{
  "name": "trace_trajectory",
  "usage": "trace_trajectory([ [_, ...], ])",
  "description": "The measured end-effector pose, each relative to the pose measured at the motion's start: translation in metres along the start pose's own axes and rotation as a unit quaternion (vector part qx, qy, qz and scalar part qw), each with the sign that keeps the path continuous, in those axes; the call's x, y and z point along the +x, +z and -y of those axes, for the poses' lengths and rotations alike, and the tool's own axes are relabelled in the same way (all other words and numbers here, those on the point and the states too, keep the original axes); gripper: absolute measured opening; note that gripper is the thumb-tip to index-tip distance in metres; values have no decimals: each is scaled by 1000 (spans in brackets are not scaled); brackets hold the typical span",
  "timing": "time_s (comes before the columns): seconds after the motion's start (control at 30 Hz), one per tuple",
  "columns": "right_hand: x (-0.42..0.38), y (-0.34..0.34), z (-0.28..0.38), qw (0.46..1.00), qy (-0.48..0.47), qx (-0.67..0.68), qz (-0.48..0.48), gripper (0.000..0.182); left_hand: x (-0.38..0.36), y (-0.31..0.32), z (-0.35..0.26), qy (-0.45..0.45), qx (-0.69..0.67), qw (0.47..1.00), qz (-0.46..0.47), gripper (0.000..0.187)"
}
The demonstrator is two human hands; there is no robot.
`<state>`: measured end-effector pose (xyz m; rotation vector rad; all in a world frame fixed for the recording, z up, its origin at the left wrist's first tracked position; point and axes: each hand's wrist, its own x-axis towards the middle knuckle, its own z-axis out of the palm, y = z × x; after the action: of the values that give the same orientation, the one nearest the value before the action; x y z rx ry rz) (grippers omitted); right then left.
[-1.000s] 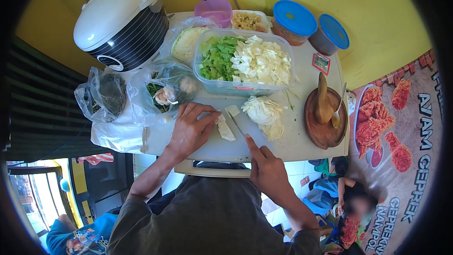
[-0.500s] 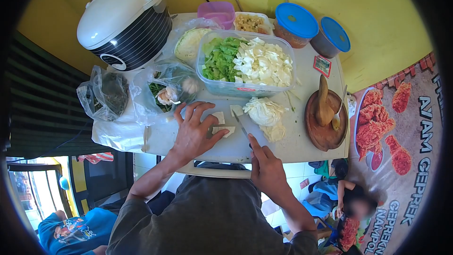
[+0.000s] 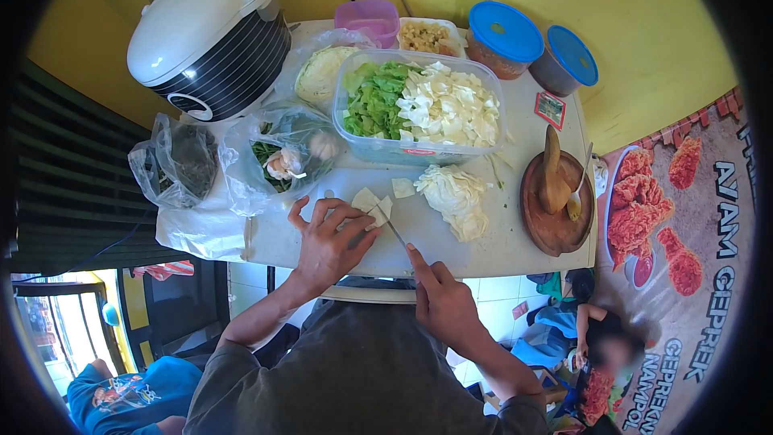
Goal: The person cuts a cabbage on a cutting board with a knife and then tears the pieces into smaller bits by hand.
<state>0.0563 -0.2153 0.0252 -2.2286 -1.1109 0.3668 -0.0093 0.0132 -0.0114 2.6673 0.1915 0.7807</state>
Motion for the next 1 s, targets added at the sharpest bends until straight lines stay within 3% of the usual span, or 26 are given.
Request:
trace_trajectory([
  [0.5, 20, -24, 6, 991, -31, -109, 76, 70, 3, -2, 2, -4, -5, 1000, 10, 15],
  [0.63, 19, -40, 8, 987, -22, -121, 103, 62, 6, -5, 2, -1, -5, 1000, 20, 14],
  [0.73, 17, -50, 9, 984, -31, -131, 115, 68, 7, -7, 4, 5, -4, 1000, 27, 15],
  [0.9, 17, -75, 1, 987, -11, -76, 138, 60, 9, -20, 14, 40, -44, 997, 49, 25],
  [1.0, 24, -71, 0, 997, 3, 9, 75, 54, 9, -27, 14, -31, -74, 996, 25, 31],
])
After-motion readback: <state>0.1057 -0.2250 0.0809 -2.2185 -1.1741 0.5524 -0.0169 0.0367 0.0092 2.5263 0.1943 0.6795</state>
